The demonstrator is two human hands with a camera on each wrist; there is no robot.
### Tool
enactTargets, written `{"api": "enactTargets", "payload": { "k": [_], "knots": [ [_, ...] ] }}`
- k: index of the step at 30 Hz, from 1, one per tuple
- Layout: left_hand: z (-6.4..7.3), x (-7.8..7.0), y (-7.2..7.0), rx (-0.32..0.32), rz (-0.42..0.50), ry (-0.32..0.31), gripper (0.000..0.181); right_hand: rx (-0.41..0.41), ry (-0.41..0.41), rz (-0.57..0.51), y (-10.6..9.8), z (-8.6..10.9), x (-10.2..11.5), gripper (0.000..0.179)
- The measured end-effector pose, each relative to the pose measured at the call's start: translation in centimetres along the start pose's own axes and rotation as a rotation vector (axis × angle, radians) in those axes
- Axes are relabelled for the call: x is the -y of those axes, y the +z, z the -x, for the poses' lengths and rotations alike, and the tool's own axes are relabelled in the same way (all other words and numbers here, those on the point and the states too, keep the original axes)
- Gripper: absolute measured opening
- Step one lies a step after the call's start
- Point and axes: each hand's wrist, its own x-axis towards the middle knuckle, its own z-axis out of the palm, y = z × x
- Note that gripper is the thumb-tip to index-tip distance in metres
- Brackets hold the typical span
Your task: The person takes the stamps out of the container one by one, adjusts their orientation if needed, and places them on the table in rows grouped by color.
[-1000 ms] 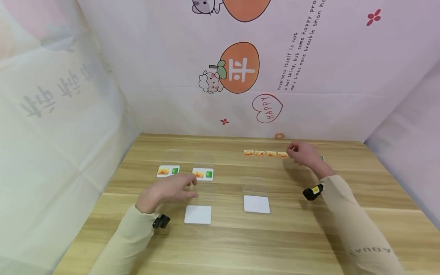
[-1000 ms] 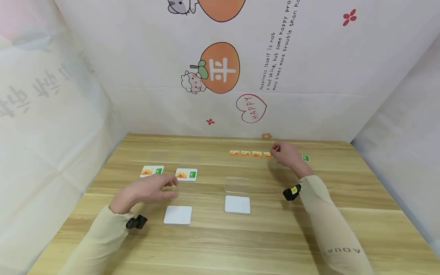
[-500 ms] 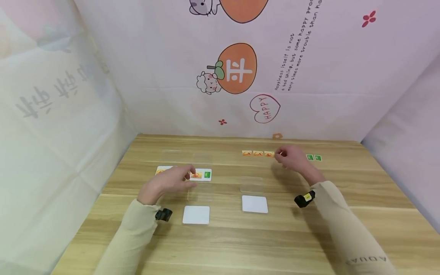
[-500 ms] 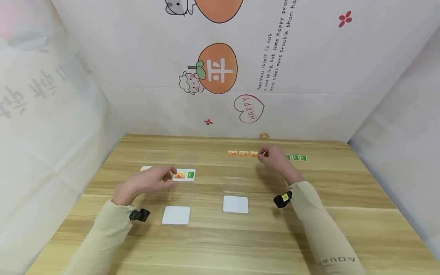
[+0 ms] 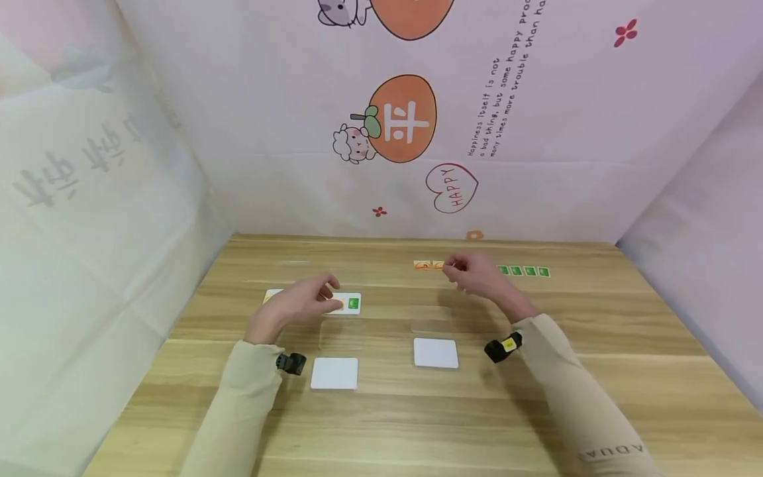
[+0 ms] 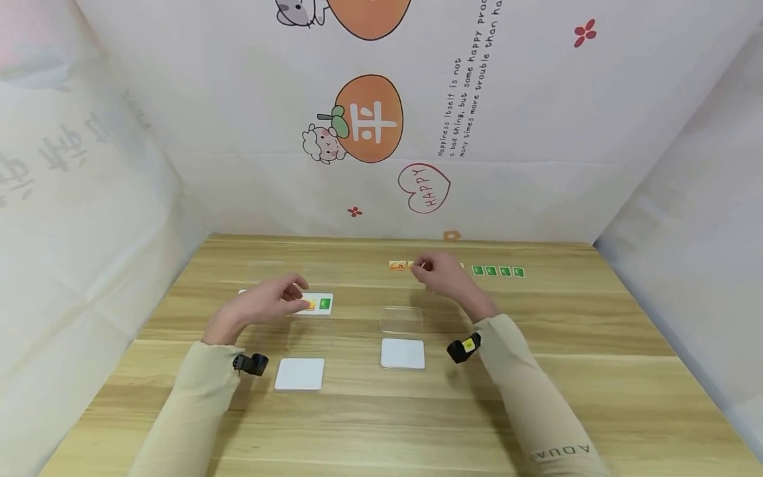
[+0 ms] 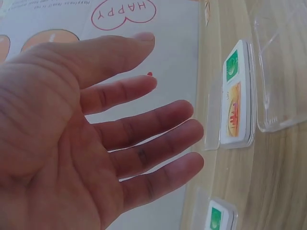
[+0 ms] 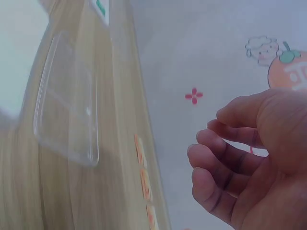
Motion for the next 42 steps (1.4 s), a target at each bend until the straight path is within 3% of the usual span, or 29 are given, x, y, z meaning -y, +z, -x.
{"api": "enactTargets", "payload": {
  "k": [12,22,31,37,42],
  "knots": [
    [-0.7,2.1,0.4,-0.037,0.065,-0.058,0.043,0.036,-0.092,-0.077,2.3,-0.6,2.9,0.017],
    [-1.1,3.1,1.0,-0.057,0.137,-0.098,0.046,0.083,-0.086,-0.136,4.6,-1.3,5.4,0.017],
    [-1.3,3.5,0.9,-0.052,0.122,-0.117,0.048,0.099,-0.079,-0.175,6.5,-1.8,6.3,0.013],
    [-1.3,3.7,0.8,-0.023,0.106,-0.164,0.05,0.114,-0.049,-0.168,7.6,-2.3,7.0,0.015],
    [-1.5,3.7,0.9,-0.021,0.116,-0.185,0.051,0.129,-0.072,-0.181,8.8,-2.6,7.6,0.019]
  ]
}}
